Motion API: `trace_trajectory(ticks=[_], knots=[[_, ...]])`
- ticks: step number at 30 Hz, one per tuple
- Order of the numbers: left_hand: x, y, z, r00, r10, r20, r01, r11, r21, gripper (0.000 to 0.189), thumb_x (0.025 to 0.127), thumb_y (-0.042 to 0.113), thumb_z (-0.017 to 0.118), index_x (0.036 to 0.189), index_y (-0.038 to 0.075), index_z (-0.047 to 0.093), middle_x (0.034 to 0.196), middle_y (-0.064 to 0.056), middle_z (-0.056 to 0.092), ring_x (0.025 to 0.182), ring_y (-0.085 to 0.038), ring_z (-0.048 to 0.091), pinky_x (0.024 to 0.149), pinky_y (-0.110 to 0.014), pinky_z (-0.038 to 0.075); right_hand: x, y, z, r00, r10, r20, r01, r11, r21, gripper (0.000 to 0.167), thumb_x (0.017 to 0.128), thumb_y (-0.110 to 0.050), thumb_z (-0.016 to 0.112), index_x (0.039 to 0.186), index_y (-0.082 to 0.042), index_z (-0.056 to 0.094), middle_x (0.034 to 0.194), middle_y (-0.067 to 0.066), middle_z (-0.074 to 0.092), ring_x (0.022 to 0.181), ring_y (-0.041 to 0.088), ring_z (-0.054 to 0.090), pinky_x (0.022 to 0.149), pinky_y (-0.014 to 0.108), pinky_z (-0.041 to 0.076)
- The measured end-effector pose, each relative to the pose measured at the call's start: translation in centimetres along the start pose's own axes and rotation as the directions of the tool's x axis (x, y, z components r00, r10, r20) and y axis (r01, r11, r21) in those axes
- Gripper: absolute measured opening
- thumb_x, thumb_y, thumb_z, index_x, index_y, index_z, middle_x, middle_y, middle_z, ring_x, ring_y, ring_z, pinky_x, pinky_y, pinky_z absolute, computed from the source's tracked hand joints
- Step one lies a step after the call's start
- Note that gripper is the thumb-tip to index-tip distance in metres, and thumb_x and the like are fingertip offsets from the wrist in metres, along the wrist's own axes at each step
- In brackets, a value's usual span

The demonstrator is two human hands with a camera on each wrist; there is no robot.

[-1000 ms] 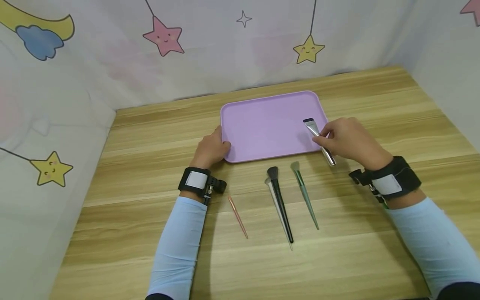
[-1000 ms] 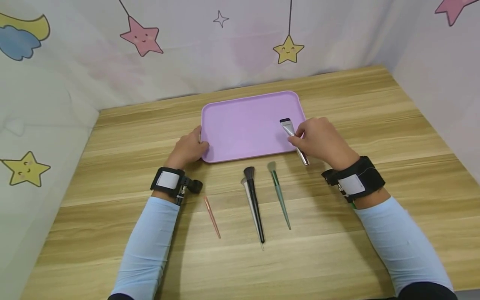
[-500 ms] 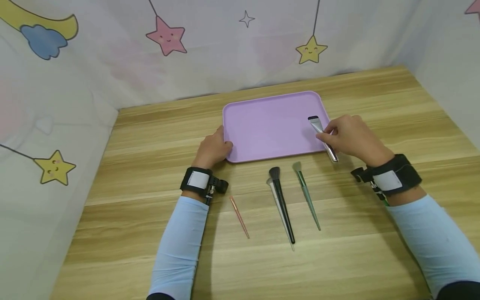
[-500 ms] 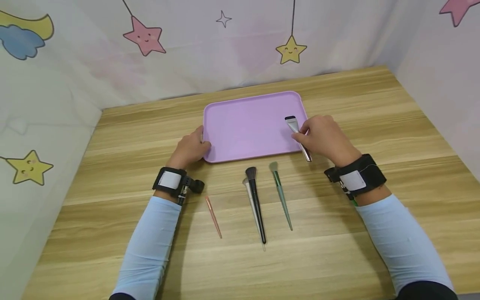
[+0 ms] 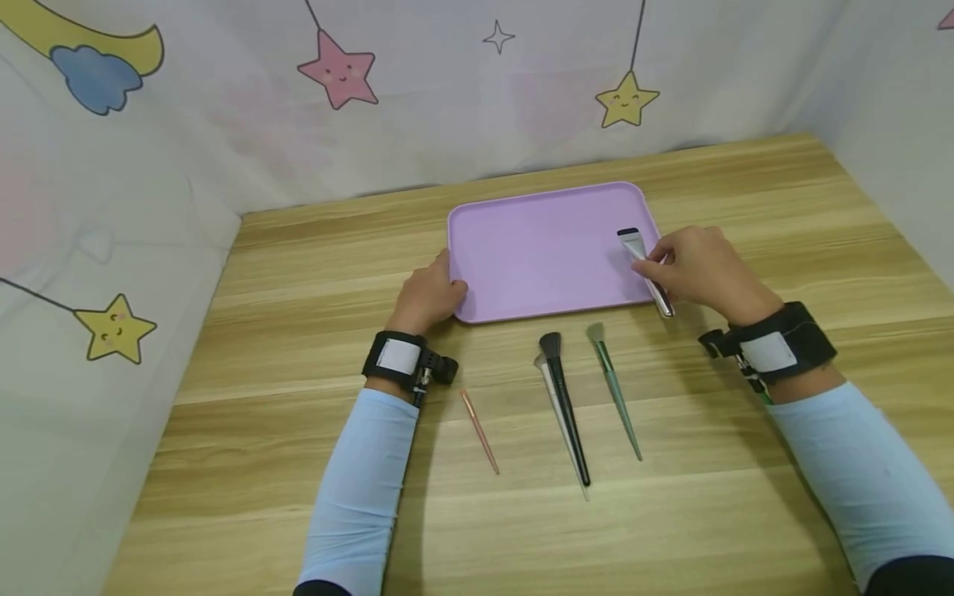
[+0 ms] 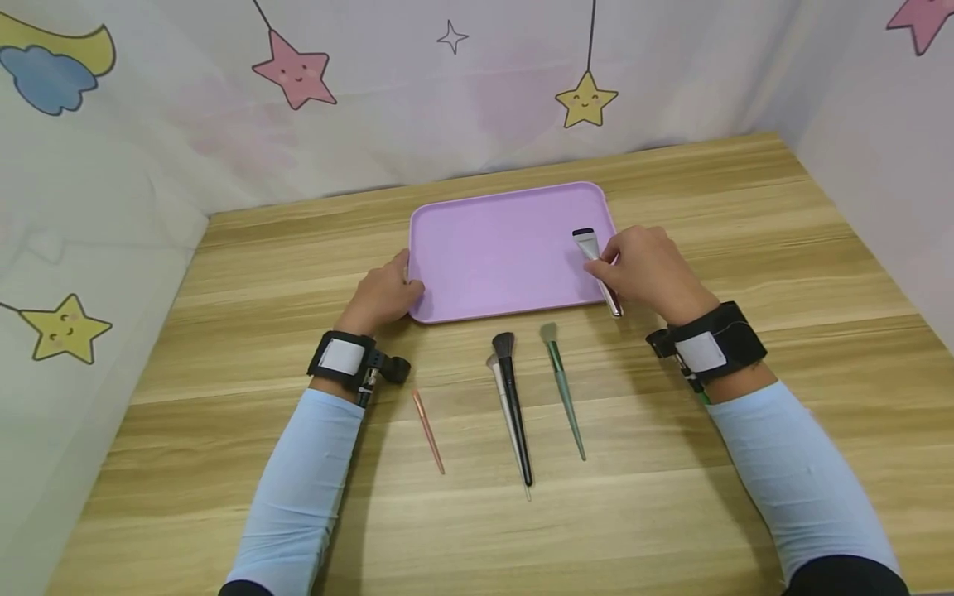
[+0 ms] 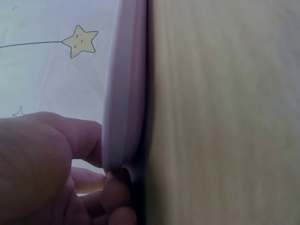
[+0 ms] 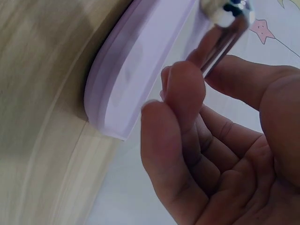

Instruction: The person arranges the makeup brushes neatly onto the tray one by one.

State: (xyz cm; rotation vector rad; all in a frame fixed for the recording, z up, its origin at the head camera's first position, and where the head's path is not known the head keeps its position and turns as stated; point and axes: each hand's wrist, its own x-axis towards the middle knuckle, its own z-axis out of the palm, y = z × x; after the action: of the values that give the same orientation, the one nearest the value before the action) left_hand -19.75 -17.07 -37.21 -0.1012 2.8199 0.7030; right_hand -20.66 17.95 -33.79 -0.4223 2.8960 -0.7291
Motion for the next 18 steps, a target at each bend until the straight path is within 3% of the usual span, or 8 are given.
trace_trajectory(ticks=[18], knots=[[0.1, -0.1, 0.1, 1.0, -0.006, 0.001, 0.006, 1.0, 0.008, 0.072, 0.092, 0.028, 0.045, 0.154, 0.005, 0.016, 0.15, -0.018, 0.04, 0.115, -0.027, 0.052, 0.102, -0.044, 0.042, 1.5, 0.5, 0.3, 1.0, -0.008, -0.006, 0.008, 1.0, -0.014, 0.033, 0.09, -0.031, 0.063, 0.087, 0.001, 0.072, 0.055, 0.005, 0.064, 0.049, 0.017, 0.057, 0.049, 0.03, 0.037]])
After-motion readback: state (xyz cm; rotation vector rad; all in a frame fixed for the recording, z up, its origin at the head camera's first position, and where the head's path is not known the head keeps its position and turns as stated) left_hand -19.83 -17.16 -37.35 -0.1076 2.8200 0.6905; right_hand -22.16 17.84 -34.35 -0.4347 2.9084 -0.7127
